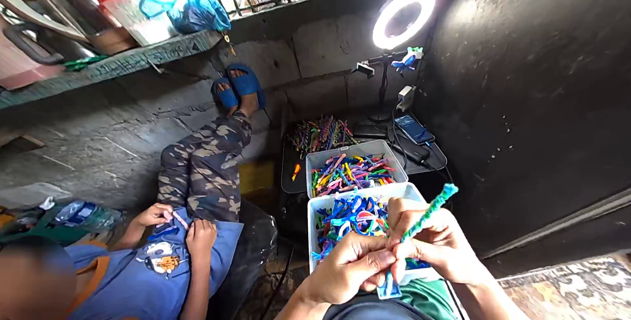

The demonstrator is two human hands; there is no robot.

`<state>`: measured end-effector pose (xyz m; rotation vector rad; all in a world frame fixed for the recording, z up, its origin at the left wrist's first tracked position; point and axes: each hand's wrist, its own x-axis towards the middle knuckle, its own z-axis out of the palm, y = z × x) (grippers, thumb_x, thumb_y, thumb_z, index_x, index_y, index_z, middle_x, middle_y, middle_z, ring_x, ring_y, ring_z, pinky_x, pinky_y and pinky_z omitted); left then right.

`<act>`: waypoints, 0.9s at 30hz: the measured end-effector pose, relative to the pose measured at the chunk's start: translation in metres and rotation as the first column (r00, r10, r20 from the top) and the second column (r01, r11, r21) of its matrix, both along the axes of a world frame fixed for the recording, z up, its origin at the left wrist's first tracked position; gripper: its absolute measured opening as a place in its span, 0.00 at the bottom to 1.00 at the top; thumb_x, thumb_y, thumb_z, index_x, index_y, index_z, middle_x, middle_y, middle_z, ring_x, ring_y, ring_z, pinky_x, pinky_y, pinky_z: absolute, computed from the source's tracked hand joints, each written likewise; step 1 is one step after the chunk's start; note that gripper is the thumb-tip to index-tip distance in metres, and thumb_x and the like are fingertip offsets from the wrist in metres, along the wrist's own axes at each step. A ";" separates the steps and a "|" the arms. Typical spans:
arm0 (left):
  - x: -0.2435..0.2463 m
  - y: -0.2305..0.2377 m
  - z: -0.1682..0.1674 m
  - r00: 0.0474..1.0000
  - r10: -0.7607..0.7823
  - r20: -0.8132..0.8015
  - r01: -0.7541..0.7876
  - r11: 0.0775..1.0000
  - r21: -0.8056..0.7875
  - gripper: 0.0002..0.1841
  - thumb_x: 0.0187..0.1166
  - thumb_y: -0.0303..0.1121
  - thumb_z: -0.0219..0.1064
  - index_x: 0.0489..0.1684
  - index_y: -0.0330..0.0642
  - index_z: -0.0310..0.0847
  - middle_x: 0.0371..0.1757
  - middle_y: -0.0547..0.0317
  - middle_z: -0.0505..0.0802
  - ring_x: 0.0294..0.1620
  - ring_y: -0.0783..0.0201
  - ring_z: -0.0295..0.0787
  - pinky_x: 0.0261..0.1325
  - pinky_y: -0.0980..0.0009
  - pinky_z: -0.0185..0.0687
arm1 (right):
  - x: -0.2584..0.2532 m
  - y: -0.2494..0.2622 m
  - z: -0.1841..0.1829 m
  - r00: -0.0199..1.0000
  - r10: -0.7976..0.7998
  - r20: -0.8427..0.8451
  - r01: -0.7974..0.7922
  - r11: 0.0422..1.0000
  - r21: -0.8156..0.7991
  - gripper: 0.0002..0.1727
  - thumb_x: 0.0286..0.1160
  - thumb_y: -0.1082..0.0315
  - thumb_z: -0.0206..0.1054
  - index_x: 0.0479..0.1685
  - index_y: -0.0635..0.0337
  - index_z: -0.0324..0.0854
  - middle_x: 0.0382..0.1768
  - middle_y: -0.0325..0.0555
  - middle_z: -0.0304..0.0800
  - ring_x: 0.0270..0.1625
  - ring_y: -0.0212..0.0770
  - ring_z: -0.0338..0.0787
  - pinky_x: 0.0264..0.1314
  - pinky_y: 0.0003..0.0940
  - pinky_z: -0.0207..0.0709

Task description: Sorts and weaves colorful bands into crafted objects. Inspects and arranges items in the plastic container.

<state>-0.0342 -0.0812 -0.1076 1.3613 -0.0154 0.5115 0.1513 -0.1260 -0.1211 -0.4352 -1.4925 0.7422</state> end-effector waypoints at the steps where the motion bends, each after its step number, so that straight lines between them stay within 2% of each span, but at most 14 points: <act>1: 0.001 -0.002 -0.001 0.988 0.155 0.013 -0.155 0.969 0.193 0.15 0.93 0.35 0.53 0.38 0.41 0.83 0.25 0.78 0.81 0.22 0.94 0.65 0.25 0.94 0.58 | -0.001 -0.003 -0.001 0.996 -0.093 0.012 0.093 0.995 -0.022 0.07 0.79 0.59 0.72 0.34 0.49 0.88 0.38 0.24 0.86 0.46 0.14 0.83 0.51 0.10 0.76; 2: 0.002 -0.005 -0.003 0.936 0.348 0.061 -0.340 0.839 0.425 0.16 0.92 0.32 0.53 0.37 0.33 0.82 0.23 0.68 0.80 0.22 0.88 0.66 0.27 0.92 0.61 | -0.004 -0.004 -0.003 0.980 -0.195 0.034 0.197 0.980 -0.043 0.10 0.79 0.58 0.72 0.32 0.49 0.85 0.36 0.24 0.84 0.42 0.13 0.82 0.46 0.08 0.76; 4: 0.009 -0.011 -0.011 0.697 0.669 0.260 -0.565 0.287 0.774 0.13 0.86 0.28 0.57 0.34 0.31 0.85 0.18 0.56 0.84 0.18 0.73 0.77 0.25 0.82 0.72 | -0.011 -0.004 -0.008 0.919 -0.384 0.091 0.390 0.919 -0.058 0.13 0.80 0.58 0.71 0.29 0.52 0.79 0.32 0.27 0.78 0.37 0.11 0.78 0.40 0.06 0.74; 6: 0.017 -0.014 -0.021 0.516 0.759 0.397 -0.538 -0.074 0.840 0.12 0.83 0.28 0.58 0.32 0.34 0.86 0.15 0.57 0.83 0.15 0.66 0.81 0.20 0.75 0.75 | -0.018 -0.002 -0.014 0.854 -0.504 0.128 0.513 0.857 -0.055 0.15 0.80 0.58 0.70 0.27 0.56 0.78 0.32 0.31 0.76 0.34 0.12 0.77 0.38 0.06 0.73; 8: 0.015 -0.013 -0.022 0.536 0.780 0.324 -0.541 0.022 0.841 0.13 0.84 0.29 0.57 0.32 0.33 0.85 0.17 0.56 0.83 0.17 0.67 0.82 0.23 0.75 0.76 | -0.021 0.001 -0.016 0.849 -0.508 0.145 0.523 0.847 -0.094 0.15 0.80 0.59 0.69 0.27 0.57 0.78 0.32 0.31 0.76 0.33 0.13 0.76 0.37 0.07 0.73; 11: 0.001 -0.004 -0.012 0.843 0.538 0.027 -0.469 0.709 0.528 0.16 0.90 0.29 0.52 0.34 0.31 0.82 0.23 0.67 0.81 0.21 0.85 0.69 0.26 0.89 0.64 | -0.011 0.002 -0.010 0.971 -0.228 0.074 0.240 0.941 -0.238 0.10 0.81 0.57 0.69 0.32 0.48 0.81 0.36 0.22 0.81 0.40 0.12 0.81 0.42 0.09 0.77; 13: -0.003 0.002 -0.005 0.970 0.234 -0.066 -0.226 0.968 0.110 0.15 0.91 0.31 0.52 0.33 0.45 0.82 0.26 0.82 0.82 0.22 0.95 0.67 0.24 0.94 0.60 | -0.002 0.007 -0.009 0.998 0.062 -0.016 -0.064 0.972 -0.228 0.08 0.81 0.55 0.70 0.43 0.47 0.89 0.47 0.21 0.88 0.52 0.16 0.86 0.54 0.13 0.82; 16: -0.001 0.007 -0.004 0.999 -0.012 -0.048 -0.001 0.966 -0.259 0.14 0.89 0.36 0.57 0.34 0.56 0.87 0.25 0.87 0.85 0.21 0.94 0.72 0.22 0.92 0.63 | -0.001 0.015 -0.011 0.991 0.118 -0.061 -0.125 0.984 -0.128 0.05 0.79 0.59 0.72 0.43 0.45 0.92 0.46 0.21 0.90 0.53 0.16 0.86 0.57 0.14 0.80; 19: 0.006 0.006 -0.007 0.969 0.245 -0.030 -0.242 0.966 0.090 0.14 0.92 0.31 0.51 0.37 0.46 0.83 0.27 0.82 0.83 0.23 0.94 0.69 0.25 0.94 0.62 | -0.005 0.014 -0.009 0.992 -0.105 -0.073 0.089 0.977 -0.192 0.05 0.77 0.61 0.73 0.33 0.43 0.90 0.36 0.18 0.89 0.40 0.13 0.85 0.45 0.12 0.80; 20: 0.008 0.005 -0.008 0.898 0.440 0.006 -0.411 0.834 0.369 0.14 0.91 0.27 0.51 0.36 0.37 0.81 0.26 0.74 0.81 0.23 0.90 0.67 0.26 0.92 0.62 | -0.008 0.013 -0.008 0.978 -0.199 -0.055 0.183 0.959 -0.219 0.07 0.77 0.62 0.72 0.30 0.44 0.87 0.31 0.18 0.88 0.34 0.13 0.84 0.39 0.11 0.80; 22: 0.016 0.003 -0.014 0.633 0.745 0.211 -0.562 0.255 0.787 0.14 0.85 0.26 0.56 0.32 0.31 0.85 0.19 0.57 0.85 0.20 0.72 0.80 0.26 0.80 0.73 | -0.015 0.015 -0.010 0.916 -0.399 0.049 0.400 0.891 -0.216 0.09 0.77 0.64 0.70 0.28 0.49 0.81 0.28 0.21 0.84 0.29 0.14 0.82 0.35 0.12 0.79; 24: 0.023 0.002 -0.020 0.479 0.800 0.362 -0.525 -0.070 0.849 0.14 0.84 0.27 0.57 0.29 0.32 0.85 0.15 0.55 0.83 0.16 0.66 0.81 0.21 0.74 0.73 | -0.020 0.016 -0.010 0.862 -0.496 0.105 0.506 0.834 -0.219 0.09 0.77 0.65 0.70 0.27 0.52 0.80 0.28 0.23 0.81 0.28 0.13 0.78 0.34 0.10 0.75; 25: 0.023 0.003 -0.019 0.491 0.808 0.326 -0.532 -0.018 0.846 0.15 0.85 0.28 0.56 0.29 0.32 0.84 0.15 0.56 0.82 0.16 0.68 0.79 0.21 0.75 0.72 | -0.021 0.018 -0.009 0.869 -0.488 0.086 0.493 0.832 -0.255 0.09 0.75 0.66 0.70 0.26 0.51 0.80 0.28 0.22 0.80 0.28 0.12 0.77 0.33 0.09 0.75; 27: 0.015 0.006 -0.009 0.687 0.722 0.087 -0.559 0.448 0.698 0.15 0.89 0.27 0.53 0.32 0.32 0.83 0.18 0.65 0.79 0.18 0.80 0.70 0.24 0.85 0.66 | -0.016 0.020 -0.005 0.942 -0.335 -0.023 0.306 0.886 -0.349 0.11 0.74 0.67 0.73 0.25 0.45 0.80 0.30 0.21 0.82 0.28 0.14 0.81 0.33 0.11 0.79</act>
